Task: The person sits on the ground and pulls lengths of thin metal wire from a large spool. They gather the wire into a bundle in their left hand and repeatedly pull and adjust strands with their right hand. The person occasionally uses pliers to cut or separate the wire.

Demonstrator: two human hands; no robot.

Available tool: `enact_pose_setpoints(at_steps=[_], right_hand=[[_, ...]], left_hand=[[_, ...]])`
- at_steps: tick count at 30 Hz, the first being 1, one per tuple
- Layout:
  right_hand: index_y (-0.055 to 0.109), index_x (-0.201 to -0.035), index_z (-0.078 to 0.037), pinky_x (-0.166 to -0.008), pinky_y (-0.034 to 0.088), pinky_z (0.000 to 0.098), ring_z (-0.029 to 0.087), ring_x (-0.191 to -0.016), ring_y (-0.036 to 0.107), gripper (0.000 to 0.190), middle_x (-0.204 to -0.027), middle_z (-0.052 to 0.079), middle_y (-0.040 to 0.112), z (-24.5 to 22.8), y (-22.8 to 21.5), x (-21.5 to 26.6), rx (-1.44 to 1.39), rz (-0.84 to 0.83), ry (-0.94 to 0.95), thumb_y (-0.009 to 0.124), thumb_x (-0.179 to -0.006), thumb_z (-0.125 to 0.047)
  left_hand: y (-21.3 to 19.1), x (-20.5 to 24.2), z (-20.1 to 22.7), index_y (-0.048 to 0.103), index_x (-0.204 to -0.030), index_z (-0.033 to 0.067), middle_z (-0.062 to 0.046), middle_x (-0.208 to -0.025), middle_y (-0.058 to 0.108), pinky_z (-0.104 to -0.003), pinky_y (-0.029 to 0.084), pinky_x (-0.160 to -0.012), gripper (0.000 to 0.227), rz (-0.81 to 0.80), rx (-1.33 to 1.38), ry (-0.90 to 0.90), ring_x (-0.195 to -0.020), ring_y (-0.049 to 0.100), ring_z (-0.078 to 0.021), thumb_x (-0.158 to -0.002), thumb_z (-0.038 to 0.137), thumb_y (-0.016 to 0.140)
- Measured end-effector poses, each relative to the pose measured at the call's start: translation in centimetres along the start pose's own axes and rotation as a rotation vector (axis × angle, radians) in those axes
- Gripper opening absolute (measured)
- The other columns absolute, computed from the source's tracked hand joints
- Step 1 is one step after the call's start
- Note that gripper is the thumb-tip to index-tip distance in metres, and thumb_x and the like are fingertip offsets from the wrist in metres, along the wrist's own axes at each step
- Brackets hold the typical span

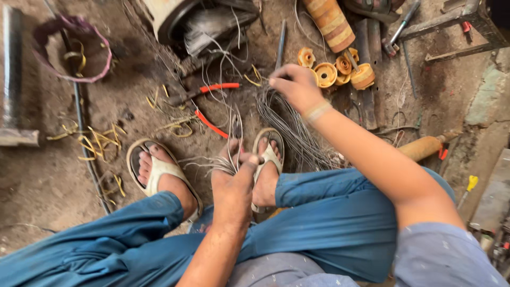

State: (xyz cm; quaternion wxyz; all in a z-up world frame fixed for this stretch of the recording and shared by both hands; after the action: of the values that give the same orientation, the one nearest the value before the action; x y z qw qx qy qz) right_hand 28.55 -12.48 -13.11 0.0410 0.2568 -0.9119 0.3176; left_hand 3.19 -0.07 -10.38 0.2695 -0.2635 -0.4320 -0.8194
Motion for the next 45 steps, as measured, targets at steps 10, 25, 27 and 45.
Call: enact_pose_setpoints(at_steps=[10, 25, 27, 45], right_hand=[[0.068, -0.101, -0.001, -0.039, 0.04, 0.0264, 0.011, -0.046, 0.052, 0.015, -0.076, 0.007, 0.071, 7.3, 8.1, -9.8, -0.708, 0.142, 0.286, 0.068, -0.094, -0.015], [0.069, -0.122, 0.002, -0.041, 0.032, 0.0186, 0.003, -0.047, 0.047, 0.028, -0.071, 0.003, 0.066, -3.1, -8.0, 16.2, -0.42, 0.321, 0.178, 0.067, -0.097, -0.01], [0.065, -0.133, 0.002, -0.047, 0.038, 0.0174, 0.002, -0.053, 0.051, 0.036, -0.075, 0.004, 0.068, -6.4, -10.2, 19.4, -0.28, 0.333, 0.071, 0.068, -0.098, -0.007], [0.06, -0.135, 0.001, -0.084, 0.053, 0.0408, 0.032, -0.092, 0.068, 0.05, -0.102, 0.015, 0.071, -19.6, -2.1, 27.0, 0.422, 0.149, -0.593, 0.071, -0.086, -0.002]], left_hand=[[1.4, -0.3, 0.1, 0.042, -0.144, -0.0095, -0.015, -0.107, 0.076, -0.034, 0.053, -0.093, 0.068, -0.176, -0.544, 0.208, -0.103, 0.072, -0.0234, -0.077, -0.006, 0.052], [1.5, 1.3, 1.1, 0.068, -0.081, -0.0025, -0.029, -0.079, 0.069, -0.055, 0.052, -0.075, 0.027, -0.126, -1.406, 0.422, -0.079, 0.067, -0.0465, -0.089, 0.024, 0.068], [1.7, 1.4, 0.2, 0.07, -0.081, -0.0017, -0.022, -0.076, 0.072, -0.05, 0.053, -0.072, 0.031, -0.137, -1.203, 0.306, -0.076, 0.07, -0.0378, -0.09, 0.028, 0.071], [7.0, 6.3, -4.5, 0.056, -0.13, -0.0025, -0.006, -0.116, 0.062, -0.027, 0.044, -0.092, 0.027, -0.685, 0.328, -0.059, -0.104, 0.057, -0.0128, -0.116, 0.02, 0.06]])
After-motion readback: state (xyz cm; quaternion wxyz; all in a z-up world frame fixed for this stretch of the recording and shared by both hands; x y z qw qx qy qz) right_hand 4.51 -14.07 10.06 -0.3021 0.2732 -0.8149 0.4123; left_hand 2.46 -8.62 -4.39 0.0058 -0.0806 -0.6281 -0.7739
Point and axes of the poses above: each hand's wrist, its own x-axis away from the middle knuckle, its own y-axis out of the palm, z = x × y, the point moved 8 cm from there along -x, towards the middle knuckle
